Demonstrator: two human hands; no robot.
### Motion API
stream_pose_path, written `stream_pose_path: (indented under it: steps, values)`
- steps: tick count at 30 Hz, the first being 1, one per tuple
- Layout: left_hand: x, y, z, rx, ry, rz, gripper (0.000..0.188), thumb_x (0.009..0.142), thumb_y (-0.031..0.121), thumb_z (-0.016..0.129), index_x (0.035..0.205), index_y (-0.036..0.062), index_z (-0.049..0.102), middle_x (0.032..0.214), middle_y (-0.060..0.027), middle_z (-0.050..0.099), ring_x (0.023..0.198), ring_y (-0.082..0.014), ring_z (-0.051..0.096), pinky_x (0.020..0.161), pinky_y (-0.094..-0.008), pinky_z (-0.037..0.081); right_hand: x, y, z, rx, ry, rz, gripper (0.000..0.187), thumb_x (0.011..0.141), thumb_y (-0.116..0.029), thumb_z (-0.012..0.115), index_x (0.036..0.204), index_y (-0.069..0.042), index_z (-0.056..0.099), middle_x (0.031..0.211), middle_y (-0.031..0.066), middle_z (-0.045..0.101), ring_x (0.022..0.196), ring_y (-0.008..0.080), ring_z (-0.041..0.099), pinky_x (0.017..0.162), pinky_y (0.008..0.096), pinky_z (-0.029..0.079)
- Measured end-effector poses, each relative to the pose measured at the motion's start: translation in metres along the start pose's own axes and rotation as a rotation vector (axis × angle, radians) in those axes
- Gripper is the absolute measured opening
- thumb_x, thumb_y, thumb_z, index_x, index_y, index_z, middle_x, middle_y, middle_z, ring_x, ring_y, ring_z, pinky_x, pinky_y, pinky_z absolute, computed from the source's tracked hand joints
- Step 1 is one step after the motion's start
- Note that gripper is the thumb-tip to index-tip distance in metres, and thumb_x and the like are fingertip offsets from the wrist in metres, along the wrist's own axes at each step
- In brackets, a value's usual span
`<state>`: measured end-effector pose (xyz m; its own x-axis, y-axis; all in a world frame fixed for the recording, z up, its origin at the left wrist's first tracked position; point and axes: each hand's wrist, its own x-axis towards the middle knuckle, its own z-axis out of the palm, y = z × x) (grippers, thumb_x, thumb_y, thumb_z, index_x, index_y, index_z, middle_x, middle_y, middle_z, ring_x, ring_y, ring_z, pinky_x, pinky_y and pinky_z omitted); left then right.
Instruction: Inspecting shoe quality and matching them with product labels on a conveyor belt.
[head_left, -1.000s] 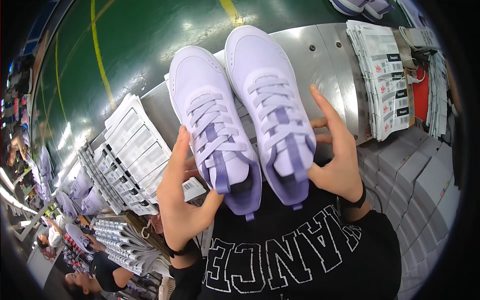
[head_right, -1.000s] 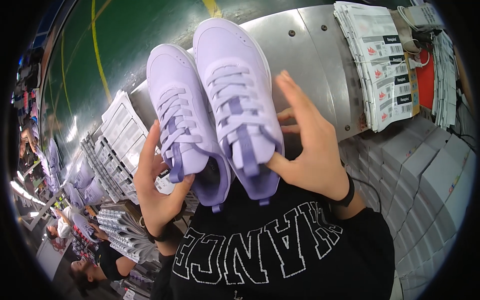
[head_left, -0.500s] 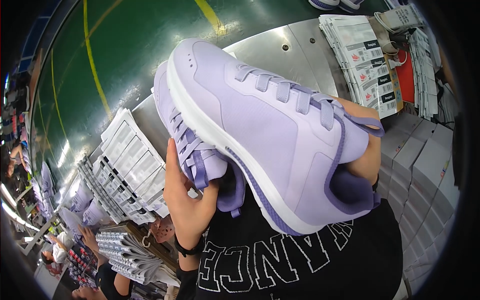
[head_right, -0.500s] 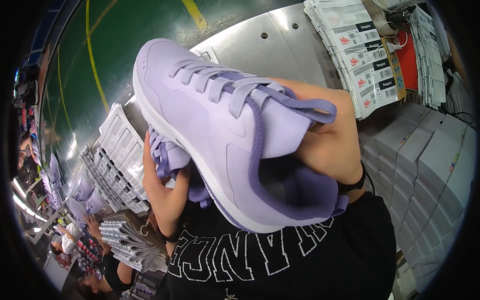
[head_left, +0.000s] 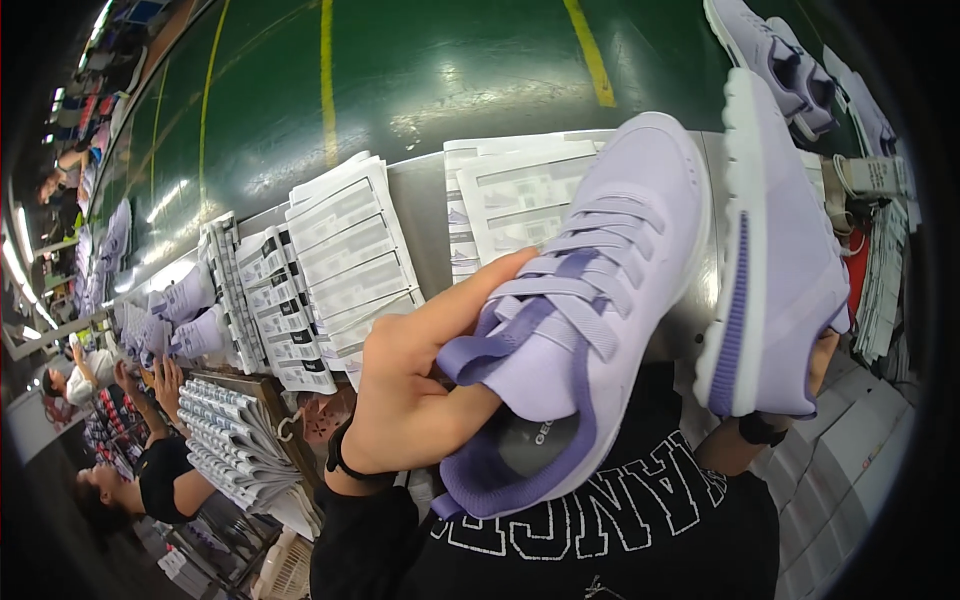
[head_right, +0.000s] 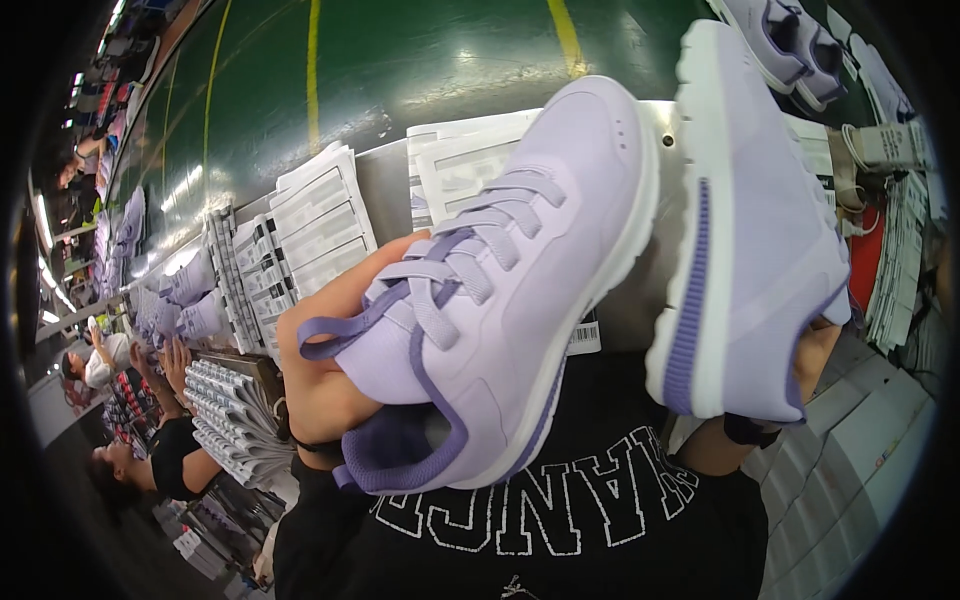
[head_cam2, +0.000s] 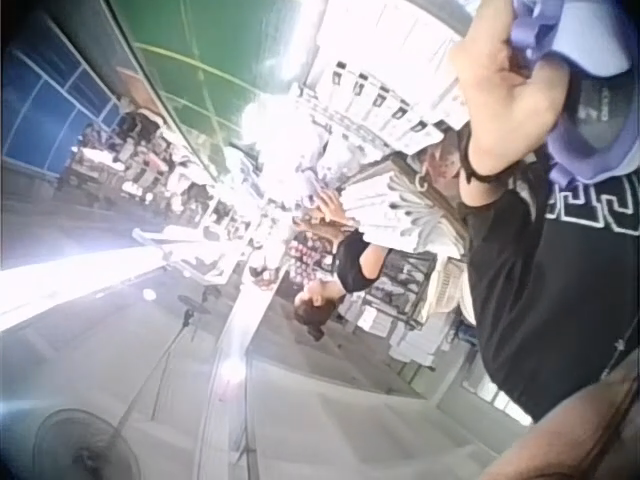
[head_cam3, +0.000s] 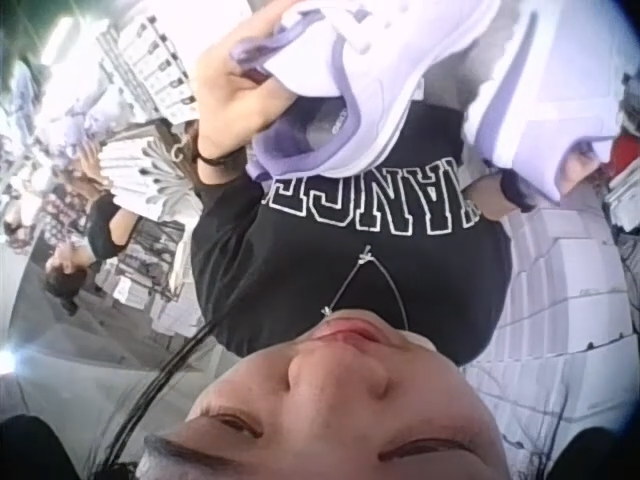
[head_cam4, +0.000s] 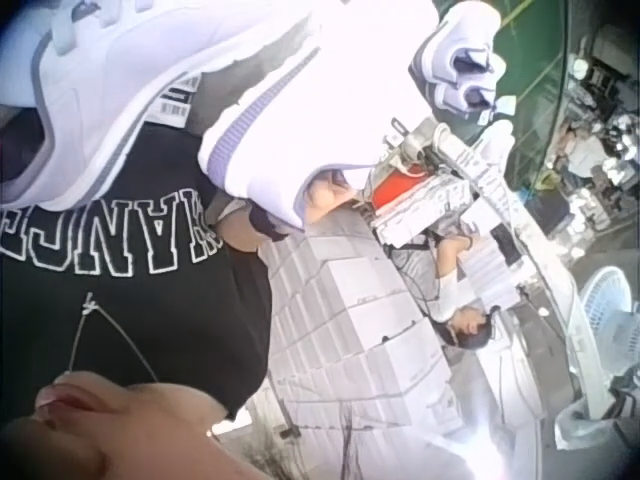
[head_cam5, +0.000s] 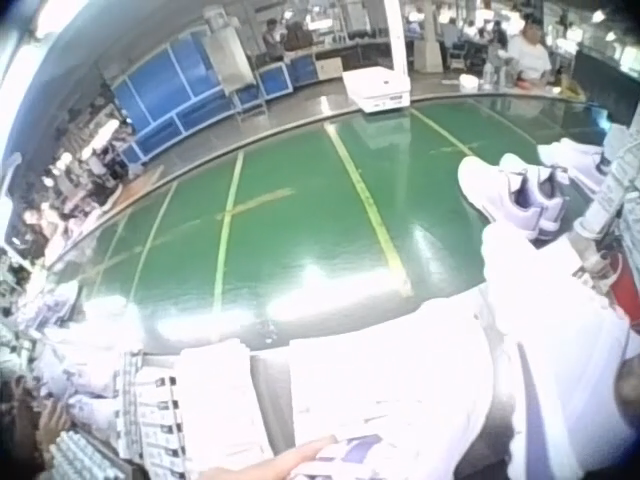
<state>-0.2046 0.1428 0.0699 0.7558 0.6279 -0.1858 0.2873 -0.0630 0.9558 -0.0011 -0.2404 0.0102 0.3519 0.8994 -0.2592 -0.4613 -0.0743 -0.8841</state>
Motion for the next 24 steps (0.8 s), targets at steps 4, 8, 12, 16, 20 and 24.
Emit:
stream_pose_path:
  steps: [4,8,12,16,20,24]
  values:
    - [0.022,0.004,0.02,-0.228,-0.099,-0.038,0.064,0.067,-0.004,0.061,0.129,-0.0028,0.047,0.113,-0.0138,0.062,0.099,-0.0133,0.059,0.087,-0.0246,0.044,0.121,-0.03,-0.033,0.005,0.152,-0.044,0.038,0.082,0.0,0.056,0.119,0.006,0.054,0.103,0.013,0.064,0.089,0.016,0.063,0.078,0.0276,0.049]
    - [0.051,-0.041,0.032,-0.635,-0.192,-0.033,0.063,0.079,0.004,0.059,0.137,0.0,0.036,0.129,-0.013,0.05,0.113,-0.0184,0.052,0.095,-0.0311,0.043,0.17,-0.033,0.045,0.019,0.24,-0.096,0.037,0.082,-0.001,0.055,0.119,0.005,0.054,0.101,0.0125,0.065,0.087,0.0155,0.063,0.076,0.0274,0.049]
    - [0.037,-0.059,0.066,-0.708,-0.177,-0.051,0.06,0.081,0.005,0.056,0.137,0.0002,0.035,0.13,-0.0129,0.049,0.114,-0.0189,0.052,0.095,-0.0315,0.043,0.169,-0.016,0.071,0.081,0.326,-0.129,0.037,0.083,-0.002,0.055,0.119,0.004,0.054,0.099,0.0119,0.065,0.085,0.0151,0.063,0.074,0.0272,0.05]
    - [0.014,-0.084,0.052,-0.791,-0.147,-0.117,0.057,0.084,0.005,0.054,0.137,0.0003,0.034,0.131,-0.0129,0.048,0.114,-0.0194,0.051,0.095,-0.0319,0.043,0.178,-0.009,0.074,0.152,0.415,-0.116,0.036,0.083,-0.003,0.055,0.119,0.003,0.055,0.098,0.0113,0.065,0.083,0.0147,0.064,0.071,0.027,0.051]
    - [0.023,-0.098,0.025,-0.865,-0.079,-0.151,0.055,0.086,0.006,0.051,0.138,0.0005,0.033,0.132,-0.0128,0.047,0.115,-0.0199,0.051,0.095,-0.0323,0.044,0.209,-0.021,0.057,0.22,0.452,-0.116,0.036,0.083,-0.004,0.055,0.118,0.002,0.055,0.096,0.0107,0.066,0.081,0.0143,0.064,0.069,0.0268,0.051]
    - [0.082,-0.096,-0.021,-0.722,0.132,-0.164,0.045,0.087,0.001,0.044,0.132,0.0003,0.04,0.124,-0.0125,0.052,0.11,-0.0194,0.054,0.092,-0.0312,0.045,0.269,-0.018,0.038,0.287,0.373,-0.089,0.035,0.084,-0.004,0.054,0.118,0.001,0.056,0.095,0.0102,0.066,0.079,0.0139,0.065,0.067,0.0266,0.052]
